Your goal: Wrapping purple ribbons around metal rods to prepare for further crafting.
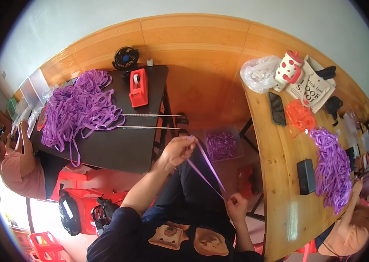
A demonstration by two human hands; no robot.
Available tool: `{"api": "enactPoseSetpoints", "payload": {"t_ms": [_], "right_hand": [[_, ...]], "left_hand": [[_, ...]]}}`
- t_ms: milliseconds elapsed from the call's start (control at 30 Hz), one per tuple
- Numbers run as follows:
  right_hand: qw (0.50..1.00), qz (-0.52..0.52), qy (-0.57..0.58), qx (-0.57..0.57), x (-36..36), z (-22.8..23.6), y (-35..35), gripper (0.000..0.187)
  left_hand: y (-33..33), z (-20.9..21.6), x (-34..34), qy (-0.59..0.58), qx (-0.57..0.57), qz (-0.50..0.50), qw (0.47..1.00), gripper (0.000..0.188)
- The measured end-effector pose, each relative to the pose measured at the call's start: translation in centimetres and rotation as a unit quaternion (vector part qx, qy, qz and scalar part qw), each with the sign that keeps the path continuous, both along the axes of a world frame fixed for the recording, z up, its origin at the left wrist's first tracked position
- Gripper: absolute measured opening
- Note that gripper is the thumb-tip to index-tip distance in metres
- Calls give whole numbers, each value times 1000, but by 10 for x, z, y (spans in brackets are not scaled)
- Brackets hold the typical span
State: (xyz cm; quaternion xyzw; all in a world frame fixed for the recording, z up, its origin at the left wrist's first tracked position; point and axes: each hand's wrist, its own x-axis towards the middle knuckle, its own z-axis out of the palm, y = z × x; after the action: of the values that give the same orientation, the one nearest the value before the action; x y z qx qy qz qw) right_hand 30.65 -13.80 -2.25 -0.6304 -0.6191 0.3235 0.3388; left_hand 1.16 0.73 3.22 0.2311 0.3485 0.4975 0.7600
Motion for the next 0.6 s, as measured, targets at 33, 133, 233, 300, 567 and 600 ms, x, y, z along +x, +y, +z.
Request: {"api": "enactPoseSetpoints", "payload": {"t_ms": [33, 133, 233, 300, 567, 600], "right_hand": [[1000, -6, -1, 0, 4, -10, -1, 10], [998, 49, -31, 29, 0, -8, 6, 25], [972, 127, 136, 142, -59, 70, 34, 38], [925, 269, 99, 249, -89, 105, 54, 43], [782, 407, -83, 464, -125, 146, 48, 28], [767, 394, -117, 493, -128, 146, 43, 27]], "left_hand": [[-6, 3, 2, 63, 14, -27, 998, 16], [-33, 20, 10, 315, 97, -83, 941, 17], [-64, 43, 5, 354, 161, -158, 908, 20], [-88, 62, -4, 318, 171, -200, 911, 21], [-129, 101, -31, 310, 188, -289, 886, 28], [-134, 100, -32, 295, 206, -251, 899, 27]]}}
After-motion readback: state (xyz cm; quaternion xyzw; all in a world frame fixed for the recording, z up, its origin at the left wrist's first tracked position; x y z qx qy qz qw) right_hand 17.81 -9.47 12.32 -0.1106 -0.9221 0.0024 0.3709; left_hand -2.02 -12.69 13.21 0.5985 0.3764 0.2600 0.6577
